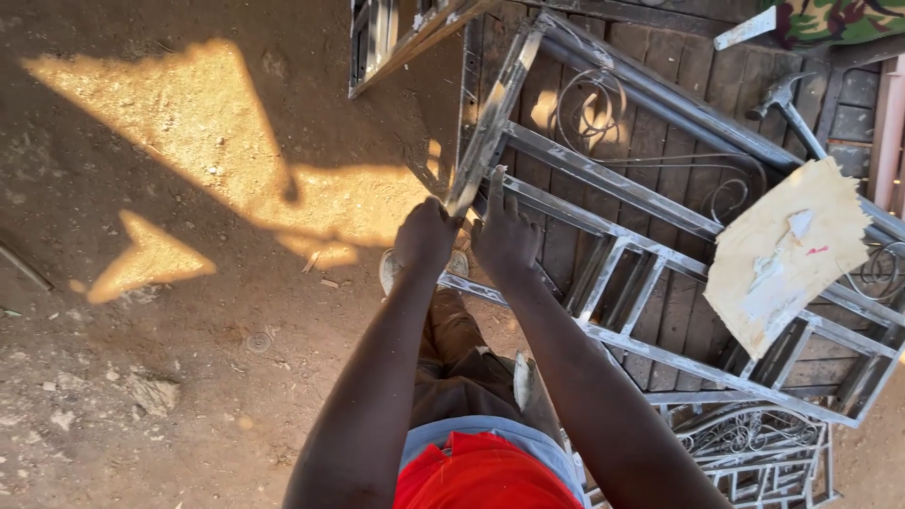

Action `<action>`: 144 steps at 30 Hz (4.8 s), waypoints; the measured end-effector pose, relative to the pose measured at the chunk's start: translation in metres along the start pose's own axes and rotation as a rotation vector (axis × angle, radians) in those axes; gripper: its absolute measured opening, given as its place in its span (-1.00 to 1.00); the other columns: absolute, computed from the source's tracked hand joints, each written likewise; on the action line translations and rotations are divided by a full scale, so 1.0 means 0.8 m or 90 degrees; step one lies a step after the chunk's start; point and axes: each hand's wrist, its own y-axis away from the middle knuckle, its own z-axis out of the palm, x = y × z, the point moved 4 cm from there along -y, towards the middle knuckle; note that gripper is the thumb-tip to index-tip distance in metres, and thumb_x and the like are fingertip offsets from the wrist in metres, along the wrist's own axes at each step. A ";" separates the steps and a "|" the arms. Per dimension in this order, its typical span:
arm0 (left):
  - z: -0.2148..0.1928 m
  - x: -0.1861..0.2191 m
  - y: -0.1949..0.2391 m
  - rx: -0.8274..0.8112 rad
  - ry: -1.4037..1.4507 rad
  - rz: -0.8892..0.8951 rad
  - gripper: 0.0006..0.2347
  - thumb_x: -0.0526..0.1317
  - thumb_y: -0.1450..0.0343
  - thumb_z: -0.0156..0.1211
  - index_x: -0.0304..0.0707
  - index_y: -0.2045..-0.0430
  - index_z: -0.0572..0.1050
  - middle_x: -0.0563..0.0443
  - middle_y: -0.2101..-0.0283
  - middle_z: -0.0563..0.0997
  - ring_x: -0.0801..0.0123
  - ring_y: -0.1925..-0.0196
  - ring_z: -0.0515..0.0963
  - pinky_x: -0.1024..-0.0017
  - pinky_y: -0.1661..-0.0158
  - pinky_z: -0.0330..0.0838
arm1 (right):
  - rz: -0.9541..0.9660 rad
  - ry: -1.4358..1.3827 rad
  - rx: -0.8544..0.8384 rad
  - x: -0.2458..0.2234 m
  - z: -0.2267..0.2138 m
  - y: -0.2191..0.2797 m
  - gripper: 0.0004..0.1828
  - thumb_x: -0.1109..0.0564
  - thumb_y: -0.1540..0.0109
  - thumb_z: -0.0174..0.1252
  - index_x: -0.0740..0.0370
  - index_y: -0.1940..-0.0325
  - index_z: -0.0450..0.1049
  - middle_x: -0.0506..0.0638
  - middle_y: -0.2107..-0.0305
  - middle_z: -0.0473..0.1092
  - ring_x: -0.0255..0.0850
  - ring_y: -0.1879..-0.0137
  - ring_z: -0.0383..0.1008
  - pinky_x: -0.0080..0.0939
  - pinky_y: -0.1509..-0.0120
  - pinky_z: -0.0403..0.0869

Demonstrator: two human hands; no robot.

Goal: Applying white filler putty to the joints of a metal gate frame using fingers to smooth the surface.

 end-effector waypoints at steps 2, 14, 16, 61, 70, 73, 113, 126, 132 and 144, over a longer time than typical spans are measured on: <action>-0.005 0.003 0.001 -0.017 -0.013 0.002 -0.76 0.04 -0.45 0.22 -0.08 0.23 0.51 -0.09 0.11 0.64 -0.10 -0.10 0.65 -0.08 -0.08 0.54 | 0.006 0.020 -0.007 -0.007 0.002 -0.004 -0.07 -0.12 -0.27 0.04 0.02 -0.64 -0.20 0.12 -0.16 0.33 0.17 -0.14 0.52 0.21 -0.15 0.48; -0.016 0.010 0.005 -0.053 -0.018 0.036 -0.78 -0.02 -0.49 0.18 -0.15 0.19 0.53 -0.12 0.07 0.65 -0.16 -0.11 0.65 -0.10 -0.09 0.54 | 0.032 -0.056 -0.118 -0.018 -0.009 -0.001 -0.19 -0.02 -0.32 -0.09 -0.06 -0.62 -0.22 0.16 -0.21 0.33 0.28 -0.17 0.49 0.41 -0.23 0.39; -0.012 0.008 0.002 -0.053 -0.015 0.044 -0.77 -0.02 -0.49 0.20 -0.16 0.19 0.54 -0.14 0.08 0.65 -0.18 -0.10 0.65 -0.11 -0.09 0.53 | 0.033 -0.137 -0.134 -0.020 -0.022 0.008 -0.13 0.08 -0.33 -0.08 -0.05 -0.66 -0.30 0.25 -0.34 0.23 0.36 -0.29 0.40 0.44 -0.22 0.42; -0.012 0.008 0.008 -0.011 -0.023 0.016 -0.79 -0.02 -0.46 0.25 -0.14 0.24 0.56 -0.15 0.15 0.68 -0.22 -0.05 0.66 -0.10 -0.06 0.52 | -0.052 -0.461 0.108 0.003 -0.046 0.003 -0.20 0.31 -0.32 -0.05 0.00 -0.63 -0.06 0.38 -0.23 0.30 0.38 -0.25 0.41 0.35 -0.18 0.53; -0.009 0.004 0.002 -0.011 -0.012 0.011 -0.77 -0.01 -0.45 0.26 -0.16 0.25 0.55 -0.16 0.14 0.67 -0.25 -0.04 0.66 -0.10 -0.04 0.53 | -0.019 -0.132 0.221 0.032 -0.021 -0.083 -0.24 0.26 -0.27 0.04 -0.02 -0.57 0.11 0.21 0.11 0.37 0.20 0.09 0.57 0.17 0.15 0.59; -0.012 0.006 0.008 -0.020 -0.007 0.010 -0.78 -0.01 -0.45 0.26 -0.13 0.27 0.56 -0.14 0.15 0.68 -0.23 -0.04 0.66 -0.09 -0.04 0.53 | -0.011 -0.203 0.183 0.026 -0.046 -0.071 -0.29 0.27 -0.26 -0.02 -0.03 -0.53 0.22 0.21 0.13 0.39 0.16 0.14 0.58 0.13 0.19 0.57; -0.002 0.009 -0.001 -0.042 -0.081 0.029 -0.71 0.03 -0.49 0.11 -0.17 0.15 0.56 -0.19 0.07 0.67 -0.22 -0.09 0.65 -0.14 -0.08 0.53 | -0.124 -0.618 0.063 0.027 -0.056 -0.037 -0.58 0.22 -0.31 -0.05 0.23 -0.26 0.40 0.38 -0.12 0.16 0.45 -0.17 0.34 0.30 -0.09 0.43; 0.042 0.014 0.013 0.389 -0.321 0.140 -0.81 -0.03 -0.54 0.24 -0.12 0.28 0.56 -0.04 0.30 0.57 0.05 0.20 0.70 0.13 0.18 0.58 | 0.145 -0.607 0.116 0.308 -0.033 0.173 -0.63 -0.12 -0.22 0.33 0.19 0.43 0.44 0.14 0.56 0.33 -0.01 0.46 0.34 -0.02 0.33 0.34; 0.184 0.116 0.122 0.347 -0.285 0.261 -0.92 -0.22 -0.40 0.31 -0.13 0.33 0.54 -0.07 0.28 0.60 0.00 0.15 0.67 0.01 0.13 0.52 | 0.276 -0.529 0.268 0.530 0.028 0.221 -0.66 -0.09 -0.24 0.30 0.19 0.26 0.39 0.19 0.36 0.33 0.17 0.27 0.44 0.10 0.22 0.39; 0.316 0.111 0.105 0.119 -0.392 0.236 -0.77 0.02 -0.52 0.19 -0.09 0.14 0.53 -0.08 0.13 0.58 -0.05 -0.07 0.61 -0.08 -0.03 0.45 | 0.396 -0.415 0.143 0.731 0.032 0.259 -0.16 -0.10 -0.18 0.36 -0.24 -0.52 0.22 0.15 0.05 0.26 0.22 -0.10 0.39 0.22 -0.20 0.42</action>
